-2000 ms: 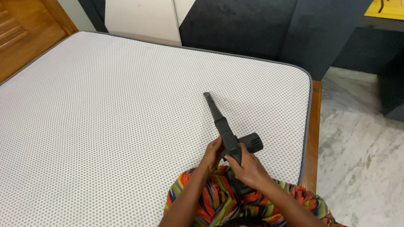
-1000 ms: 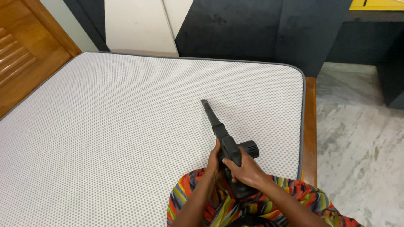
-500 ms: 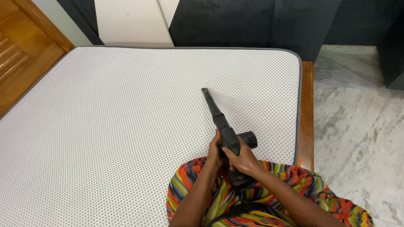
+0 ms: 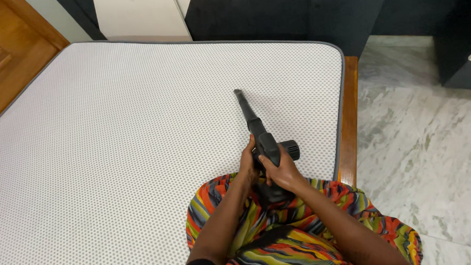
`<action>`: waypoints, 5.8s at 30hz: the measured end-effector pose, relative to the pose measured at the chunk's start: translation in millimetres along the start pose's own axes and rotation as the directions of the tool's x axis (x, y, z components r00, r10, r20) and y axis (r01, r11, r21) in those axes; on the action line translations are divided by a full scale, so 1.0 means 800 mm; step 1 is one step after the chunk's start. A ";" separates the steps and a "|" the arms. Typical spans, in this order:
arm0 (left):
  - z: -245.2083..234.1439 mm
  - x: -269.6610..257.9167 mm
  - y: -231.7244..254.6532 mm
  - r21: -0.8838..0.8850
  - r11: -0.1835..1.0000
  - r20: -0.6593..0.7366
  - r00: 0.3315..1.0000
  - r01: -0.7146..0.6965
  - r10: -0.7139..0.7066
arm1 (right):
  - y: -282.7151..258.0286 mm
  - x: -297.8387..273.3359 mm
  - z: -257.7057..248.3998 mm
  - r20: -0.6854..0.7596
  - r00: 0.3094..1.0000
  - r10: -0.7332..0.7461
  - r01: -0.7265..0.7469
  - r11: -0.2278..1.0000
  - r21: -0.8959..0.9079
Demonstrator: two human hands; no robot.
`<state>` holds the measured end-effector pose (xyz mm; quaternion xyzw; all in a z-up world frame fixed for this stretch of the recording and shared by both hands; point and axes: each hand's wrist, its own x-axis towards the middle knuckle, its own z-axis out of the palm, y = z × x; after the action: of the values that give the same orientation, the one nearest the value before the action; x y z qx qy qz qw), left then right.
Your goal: The person vacuums the surface of a mattress using a handheld vacuum tool by hand, moving the nozzle across different sections of the bed.
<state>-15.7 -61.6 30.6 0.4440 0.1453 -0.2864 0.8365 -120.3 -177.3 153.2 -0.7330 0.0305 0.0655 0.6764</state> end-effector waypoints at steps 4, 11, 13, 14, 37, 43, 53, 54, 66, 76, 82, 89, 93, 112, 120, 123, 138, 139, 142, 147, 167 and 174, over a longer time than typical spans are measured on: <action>-0.002 0.032 -0.012 -0.072 0.997 -0.082 0.996 -0.029 0.023 | 0.009 0.006 -0.001 -0.045 0.998 0.053 -0.056 0.997 -0.055; 0.045 -0.070 0.004 0.137 0.991 0.093 0.995 0.012 -0.025 | -0.037 -0.052 -0.039 0.077 0.996 -0.052 0.058 0.996 -0.071; 0.052 -0.068 0.017 0.161 0.986 0.075 0.996 0.032 -0.045 | -0.031 -0.046 -0.040 0.059 0.995 -0.080 0.081 0.997 -0.015; 0.053 -0.060 0.021 0.161 0.987 0.062 0.997 0.031 -0.041 | -0.025 -0.032 -0.037 0.029 0.998 -0.055 0.055 0.998 0.010; 0.038 -0.025 0.022 0.066 0.998 0.116 0.993 0.006 -0.014 | 0.021 -0.004 -0.015 0.070 0.996 -0.051 0.044 0.995 0.092; 0.039 -0.032 0.010 0.023 1.000 0.102 0.995 0.006 -0.008 | 0.015 -0.022 -0.015 0.085 0.996 0.020 -0.024 0.999 0.048; 0.047 -0.074 -0.009 -0.079 0.996 0.164 0.986 0.042 -0.029 | -0.007 -0.090 -0.035 0.157 0.987 -0.027 0.029 1.000 -0.009; 0.049 -0.064 0.001 -0.049 0.998 0.168 0.985 0.046 -0.037 | 0.000 -0.077 -0.035 0.119 0.993 -0.027 0.031 0.999 -0.034; 0.042 -0.050 -0.016 -0.074 0.997 0.214 0.977 0.039 -0.023 | -0.007 -0.084 -0.032 0.122 0.992 -0.021 0.033 0.995 -0.098; 0.043 0.000 0.001 0.098 0.989 0.108 0.986 0.114 -0.124 | 0.004 -0.049 -0.019 -0.031 0.998 -0.060 0.055 0.989 -0.135; 0.075 -0.026 0.014 0.208 0.970 0.072 0.987 0.129 -0.147 | -0.005 -0.053 -0.033 -0.099 0.995 0.027 -0.041 0.990 -0.138; 0.069 -0.057 -0.045 -0.094 0.995 0.329 0.944 0.031 0.002 | -0.069 -0.116 -0.042 0.051 0.995 0.085 -0.067 0.958 -0.280; 0.061 -0.011 -0.034 -0.009 0.998 0.239 0.969 0.062 -0.058 | -0.047 -0.084 -0.032 -0.020 0.995 0.101 -0.103 0.939 -0.329; 0.082 -0.008 -0.039 0.165 0.982 0.157 0.981 0.087 -0.113 | -0.049 -0.089 -0.055 -0.056 0.998 0.011 -0.024 0.971 -0.237; 0.107 -0.007 -0.023 0.236 0.968 0.106 0.988 0.086 -0.114 | -0.050 -0.084 -0.066 -0.135 0.991 -0.014 -0.018 0.972 -0.233; 0.105 -0.032 -0.055 0.080 0.992 0.204 0.972 0.101 -0.115 | -0.069 -0.121 -0.074 -0.024 1.000 0.021 -0.026 0.968 -0.250; 0.124 -0.006 -0.026 0.155 0.986 0.160 0.983 0.062 -0.087 | -0.054 -0.080 -0.072 -0.162 0.984 0.077 -0.127 0.938 -0.323; 0.124 -0.014 -0.034 0.121 0.991 0.172 0.983 0.049 -0.070 | -0.062 -0.092 -0.075 -0.121 0.990 0.068 -0.102 0.946 -0.307; 0.120 -0.031 -0.060 -0.121 0.993 0.244 0.969 0.000 0.030 | -0.079 -0.120 -0.080 -0.011 0.997 0.081 -0.081 0.964 -0.255; 0.105 -0.005 -0.066 -0.126 0.989 0.293 0.956 0.076 -0.036 | -0.071 -0.109 -0.071 -0.044 0.993 0.108 -0.115 0.967 -0.229; 0.109 0.007 -0.063 0.077 0.992 0.160 0.981 0.098 -0.110 | -0.040 -0.092 -0.079 -0.110 0.993 0.028 -0.050 0.979 -0.198; 0.136 0.015 -0.041 0.292 0.948 0.167 0.969 0.127 -0.181 | -0.019 -0.070 -0.094 -0.227 0.969 0.097 -0.101 0.995 -0.005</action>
<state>-27.5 -170.3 64.7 0.5151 0.0569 -0.4100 0.7506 -169.2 -253.7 182.0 -0.7388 0.1437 0.0154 0.6582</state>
